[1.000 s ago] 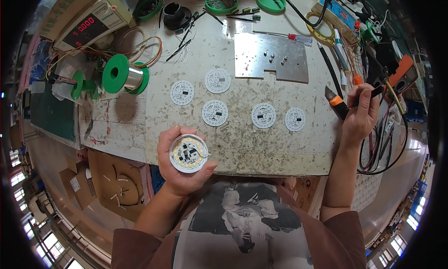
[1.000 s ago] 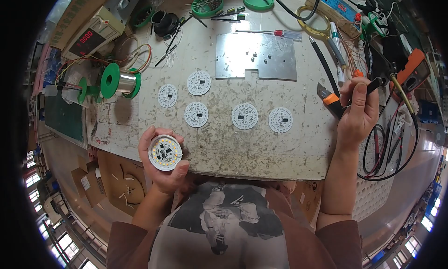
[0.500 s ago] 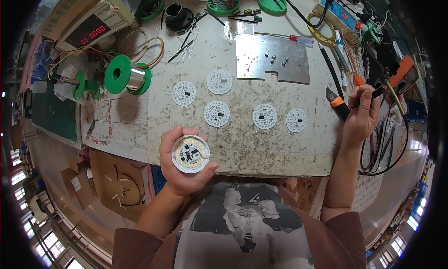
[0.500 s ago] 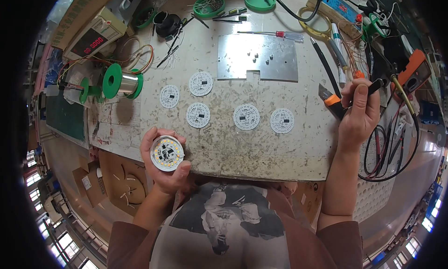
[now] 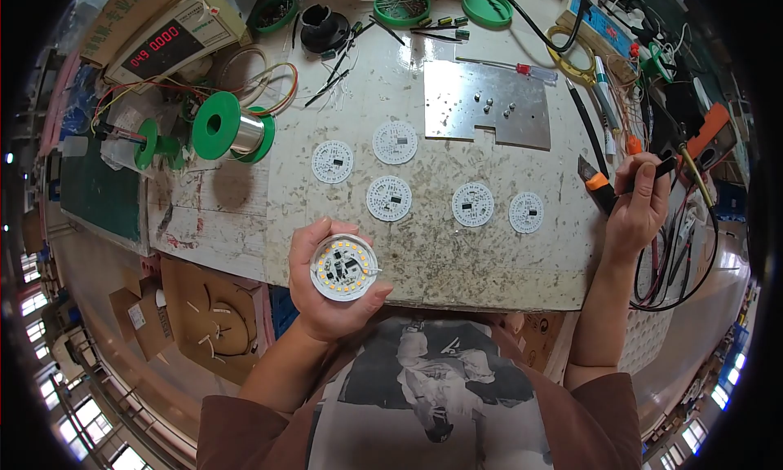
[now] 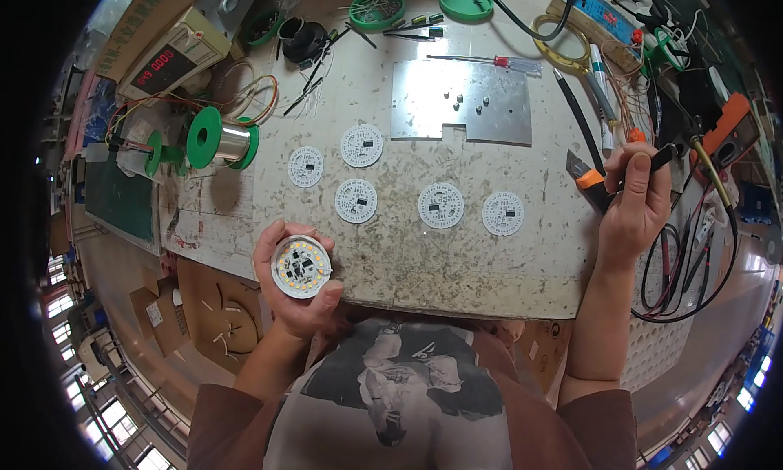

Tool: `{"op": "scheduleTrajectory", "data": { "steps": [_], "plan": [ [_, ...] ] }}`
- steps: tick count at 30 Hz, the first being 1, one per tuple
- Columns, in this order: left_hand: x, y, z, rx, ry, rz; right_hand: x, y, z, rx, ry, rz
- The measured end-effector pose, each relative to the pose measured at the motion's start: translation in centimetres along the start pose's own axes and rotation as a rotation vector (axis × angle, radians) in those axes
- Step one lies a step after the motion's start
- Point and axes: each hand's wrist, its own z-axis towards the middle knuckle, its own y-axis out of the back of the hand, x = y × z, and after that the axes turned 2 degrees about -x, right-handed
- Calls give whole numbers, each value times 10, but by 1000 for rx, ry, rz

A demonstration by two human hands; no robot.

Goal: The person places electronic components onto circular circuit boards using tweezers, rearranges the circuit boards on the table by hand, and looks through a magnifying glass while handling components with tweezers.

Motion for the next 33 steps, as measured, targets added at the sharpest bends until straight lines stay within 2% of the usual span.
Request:
{"op": "scheduleTrajectory", "data": {
  "steps": [5, 11, 22, 28, 33],
  "plan": [
    [-1, -1, 0, -6, 29, -35, 0, 1, 0, 8, 11, 7],
    [2, 1, 0, 1, -58, -5, 1, 0, -1, -1, 13, 2],
    [3, 2, 0, 7, -55, -19, 1, 2, -2, -10, 6, 11],
    [3, 1, 0, 4, -55, -33, 2, -1, 2, -129, 165, -132],
    [2, 2, 0, 3, -54, -37, 23, -10, -13, 61, 330, -64]
  ]
}}
